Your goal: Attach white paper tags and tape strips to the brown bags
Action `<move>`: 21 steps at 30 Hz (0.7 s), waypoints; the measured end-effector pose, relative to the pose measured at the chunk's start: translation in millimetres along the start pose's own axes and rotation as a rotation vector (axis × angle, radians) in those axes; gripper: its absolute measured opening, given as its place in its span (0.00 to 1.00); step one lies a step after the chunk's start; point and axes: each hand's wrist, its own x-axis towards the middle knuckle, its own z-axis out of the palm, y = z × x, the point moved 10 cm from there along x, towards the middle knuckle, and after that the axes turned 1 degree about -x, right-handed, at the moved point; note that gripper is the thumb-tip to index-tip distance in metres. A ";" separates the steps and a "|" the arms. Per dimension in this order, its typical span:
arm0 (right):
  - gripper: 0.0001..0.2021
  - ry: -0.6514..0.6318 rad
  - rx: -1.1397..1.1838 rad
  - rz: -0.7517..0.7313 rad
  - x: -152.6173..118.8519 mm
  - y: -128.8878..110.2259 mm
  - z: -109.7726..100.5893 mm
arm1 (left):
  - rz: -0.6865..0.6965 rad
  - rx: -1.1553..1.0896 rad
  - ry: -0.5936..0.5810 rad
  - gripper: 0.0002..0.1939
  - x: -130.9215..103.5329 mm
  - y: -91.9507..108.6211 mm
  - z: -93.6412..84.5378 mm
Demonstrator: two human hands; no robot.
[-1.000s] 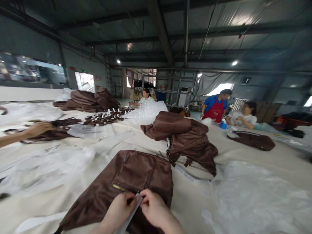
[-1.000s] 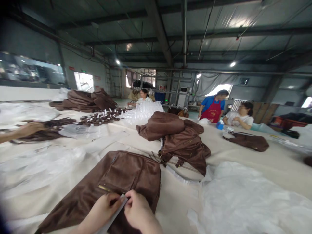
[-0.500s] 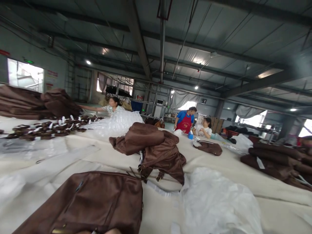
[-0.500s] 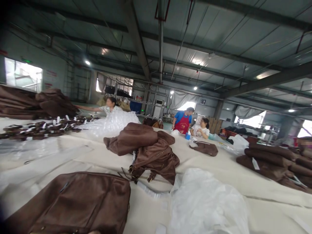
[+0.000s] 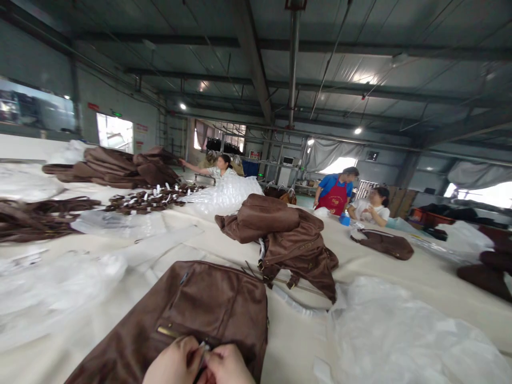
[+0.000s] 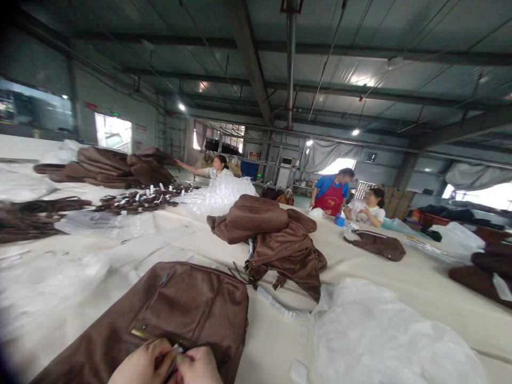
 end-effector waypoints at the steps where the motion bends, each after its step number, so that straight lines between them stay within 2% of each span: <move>1: 0.17 0.011 -0.003 -0.019 -0.9 -1.5 -0.3 | 0.004 0.010 0.011 0.14 -3.2 4.8 -3.7; 5: 0.18 0.070 -0.001 -0.073 -1.3 -0.2 -6.3 | 0.072 0.160 0.012 0.14 -21.4 26.8 -7.0; 7: 0.17 0.067 0.022 -0.062 -0.2 5.7 -8.0 | 0.127 0.306 -0.024 0.13 -32.6 38.4 0.2; 10: 0.18 0.033 0.077 -0.033 0.4 13.2 -7.6 | 0.215 0.491 -0.042 0.18 -46.9 52.6 13.4; 13: 0.21 -0.001 0.117 -0.029 -3.1 11.6 -5.2 | 0.259 0.573 -0.027 0.20 -54.8 58.4 21.8; 16: 0.23 0.028 0.093 -0.074 -7.4 4.3 -7.9 | 0.262 0.488 -0.027 0.20 -55.2 56.6 18.9; 18: 0.23 0.047 0.085 -0.101 -7.7 2.3 -9.5 | 0.242 0.315 0.001 0.20 -50.6 51.9 7.2; 20: 0.24 0.037 0.095 -0.113 -5.4 3.8 -8.1 | 0.146 0.066 0.044 0.17 -41.4 36.8 -6.0; 21: 0.24 0.031 0.094 -0.119 -3.5 4.7 -7.1 | 0.067 -0.072 0.026 0.15 -35.8 24.9 -5.6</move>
